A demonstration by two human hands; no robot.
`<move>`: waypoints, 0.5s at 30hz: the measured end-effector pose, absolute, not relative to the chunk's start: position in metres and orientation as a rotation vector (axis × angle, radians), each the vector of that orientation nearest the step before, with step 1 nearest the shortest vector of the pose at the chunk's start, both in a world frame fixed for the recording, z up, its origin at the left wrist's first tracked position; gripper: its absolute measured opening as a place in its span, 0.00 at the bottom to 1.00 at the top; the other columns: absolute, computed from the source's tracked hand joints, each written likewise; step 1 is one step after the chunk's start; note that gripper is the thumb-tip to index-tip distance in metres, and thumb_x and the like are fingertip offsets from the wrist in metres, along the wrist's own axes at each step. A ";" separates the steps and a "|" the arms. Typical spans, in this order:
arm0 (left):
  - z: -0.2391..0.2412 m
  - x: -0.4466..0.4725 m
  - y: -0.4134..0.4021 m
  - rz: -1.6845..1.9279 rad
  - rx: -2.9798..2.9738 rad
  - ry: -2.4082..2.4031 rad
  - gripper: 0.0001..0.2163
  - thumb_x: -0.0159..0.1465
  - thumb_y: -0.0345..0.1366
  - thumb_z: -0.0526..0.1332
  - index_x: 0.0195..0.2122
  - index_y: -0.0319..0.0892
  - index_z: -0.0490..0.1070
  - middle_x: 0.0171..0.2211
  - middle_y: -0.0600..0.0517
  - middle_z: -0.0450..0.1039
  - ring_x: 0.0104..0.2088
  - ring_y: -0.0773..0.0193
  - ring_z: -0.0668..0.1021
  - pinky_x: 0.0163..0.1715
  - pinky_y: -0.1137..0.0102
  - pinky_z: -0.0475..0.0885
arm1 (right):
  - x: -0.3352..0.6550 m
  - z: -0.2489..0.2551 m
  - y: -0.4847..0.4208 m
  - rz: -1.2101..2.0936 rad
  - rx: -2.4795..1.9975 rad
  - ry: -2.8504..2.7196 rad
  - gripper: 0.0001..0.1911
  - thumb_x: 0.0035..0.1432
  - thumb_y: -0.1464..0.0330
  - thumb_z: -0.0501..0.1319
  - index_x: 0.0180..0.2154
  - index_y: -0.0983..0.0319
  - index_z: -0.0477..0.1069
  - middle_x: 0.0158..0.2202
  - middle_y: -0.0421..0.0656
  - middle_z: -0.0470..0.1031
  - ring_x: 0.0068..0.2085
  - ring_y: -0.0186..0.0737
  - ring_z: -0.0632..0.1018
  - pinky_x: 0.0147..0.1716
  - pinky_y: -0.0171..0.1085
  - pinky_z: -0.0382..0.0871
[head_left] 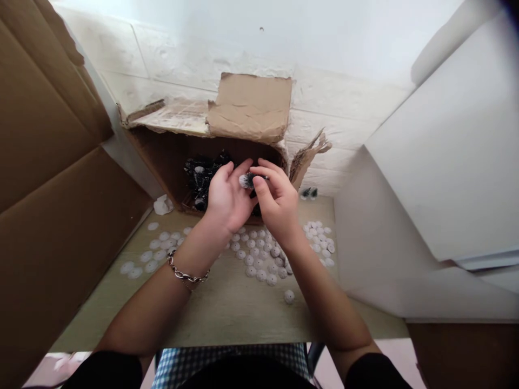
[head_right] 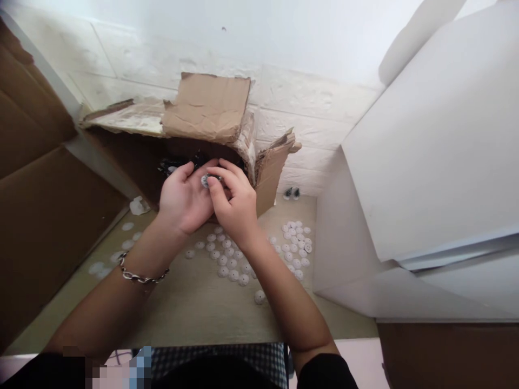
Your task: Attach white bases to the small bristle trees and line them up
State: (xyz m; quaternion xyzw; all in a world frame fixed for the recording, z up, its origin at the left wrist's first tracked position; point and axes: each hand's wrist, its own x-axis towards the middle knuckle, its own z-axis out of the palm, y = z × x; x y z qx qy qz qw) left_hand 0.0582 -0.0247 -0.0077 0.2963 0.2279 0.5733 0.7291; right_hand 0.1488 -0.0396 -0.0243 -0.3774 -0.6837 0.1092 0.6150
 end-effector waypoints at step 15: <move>-0.003 0.066 -0.035 1.223 0.816 0.549 0.19 0.59 0.44 0.41 0.40 0.41 0.66 0.37 0.49 0.69 0.45 0.60 0.68 0.43 0.64 0.64 | 0.148 -0.013 -0.054 0.334 -0.797 -1.572 0.12 0.50 0.69 0.54 0.38 0.56 0.69 0.47 0.39 0.63 0.49 0.37 0.64 0.49 0.41 0.59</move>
